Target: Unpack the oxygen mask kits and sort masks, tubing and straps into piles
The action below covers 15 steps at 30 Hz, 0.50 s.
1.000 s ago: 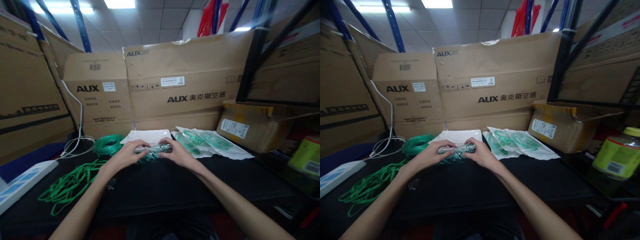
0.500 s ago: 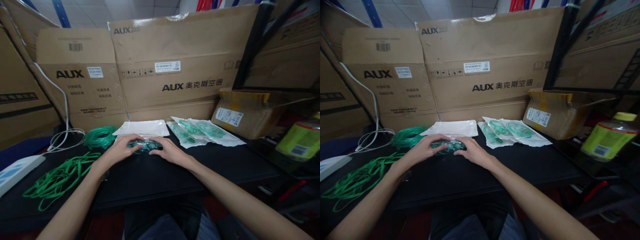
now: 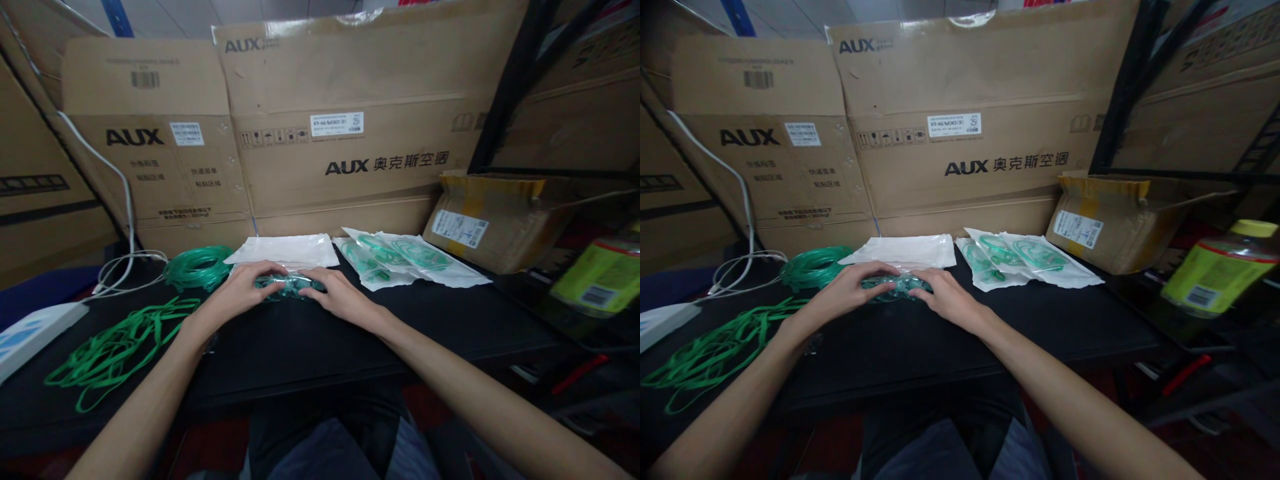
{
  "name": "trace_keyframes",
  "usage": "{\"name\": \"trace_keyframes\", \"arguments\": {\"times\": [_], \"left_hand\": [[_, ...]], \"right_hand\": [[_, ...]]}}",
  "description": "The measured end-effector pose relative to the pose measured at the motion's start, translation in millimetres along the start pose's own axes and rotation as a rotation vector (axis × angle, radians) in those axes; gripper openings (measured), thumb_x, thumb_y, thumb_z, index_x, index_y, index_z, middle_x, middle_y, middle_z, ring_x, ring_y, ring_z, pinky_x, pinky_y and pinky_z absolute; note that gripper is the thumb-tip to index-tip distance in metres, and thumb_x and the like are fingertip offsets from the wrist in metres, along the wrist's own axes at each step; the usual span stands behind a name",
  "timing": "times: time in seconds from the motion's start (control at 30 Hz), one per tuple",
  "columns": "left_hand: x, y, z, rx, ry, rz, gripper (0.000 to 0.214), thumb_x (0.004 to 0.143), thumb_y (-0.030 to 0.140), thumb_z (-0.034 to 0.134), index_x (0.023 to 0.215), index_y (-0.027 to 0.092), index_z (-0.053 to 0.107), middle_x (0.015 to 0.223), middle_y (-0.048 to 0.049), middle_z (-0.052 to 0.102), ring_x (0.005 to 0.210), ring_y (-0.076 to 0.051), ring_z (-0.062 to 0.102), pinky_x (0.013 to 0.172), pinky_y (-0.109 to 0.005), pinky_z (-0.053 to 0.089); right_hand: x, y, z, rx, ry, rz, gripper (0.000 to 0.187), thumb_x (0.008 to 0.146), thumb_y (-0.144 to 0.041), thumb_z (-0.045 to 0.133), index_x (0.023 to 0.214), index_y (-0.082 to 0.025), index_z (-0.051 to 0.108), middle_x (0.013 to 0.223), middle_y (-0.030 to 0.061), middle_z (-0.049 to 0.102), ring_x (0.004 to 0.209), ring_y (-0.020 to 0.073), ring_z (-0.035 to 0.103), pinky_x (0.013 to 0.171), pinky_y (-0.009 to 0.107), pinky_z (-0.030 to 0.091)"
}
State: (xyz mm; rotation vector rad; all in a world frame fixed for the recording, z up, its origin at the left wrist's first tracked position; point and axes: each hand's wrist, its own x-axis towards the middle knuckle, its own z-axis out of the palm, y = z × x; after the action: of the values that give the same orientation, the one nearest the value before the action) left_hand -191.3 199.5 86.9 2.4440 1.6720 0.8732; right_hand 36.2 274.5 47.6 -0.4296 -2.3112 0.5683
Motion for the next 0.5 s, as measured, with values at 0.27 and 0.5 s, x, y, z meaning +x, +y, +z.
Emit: {"name": "trace_keyframes", "arguments": {"times": [0.27, 0.5], "left_hand": [[0.1, -2.4, 1.5, 0.034, 0.006, 0.012, 0.031, 0.092, 0.043, 0.058, 0.113, 0.024, 0.071, 0.116, -0.0053, 0.075, 0.109, -0.026, 0.068, 0.099, -0.039, 0.050], [-1.6, -4.3, 2.9, 0.035, 0.023, 0.043, 0.031, 0.093, 0.041, 0.060, 0.116, 0.023, 0.069, 0.118, -0.0043, 0.074, 0.111, -0.025, 0.067, 0.101, -0.038, 0.048]], "right_hand": [[-2.4, 8.7, 6.0, -0.079, -0.038, -0.059, 0.055, 0.093, -0.024, 0.069, 0.144, -0.013, 0.052, 0.142, 0.0180, 0.060, 0.134, 0.0272, 0.054, 0.115, 0.042, 0.040], [-2.6, 7.2, 9.2, -0.160, 0.059, -0.021, 0.053, 0.094, -0.029, 0.068, 0.144, -0.021, 0.051, 0.131, 0.0140, 0.063, 0.122, 0.0276, 0.061, 0.108, 0.045, 0.047]]}}
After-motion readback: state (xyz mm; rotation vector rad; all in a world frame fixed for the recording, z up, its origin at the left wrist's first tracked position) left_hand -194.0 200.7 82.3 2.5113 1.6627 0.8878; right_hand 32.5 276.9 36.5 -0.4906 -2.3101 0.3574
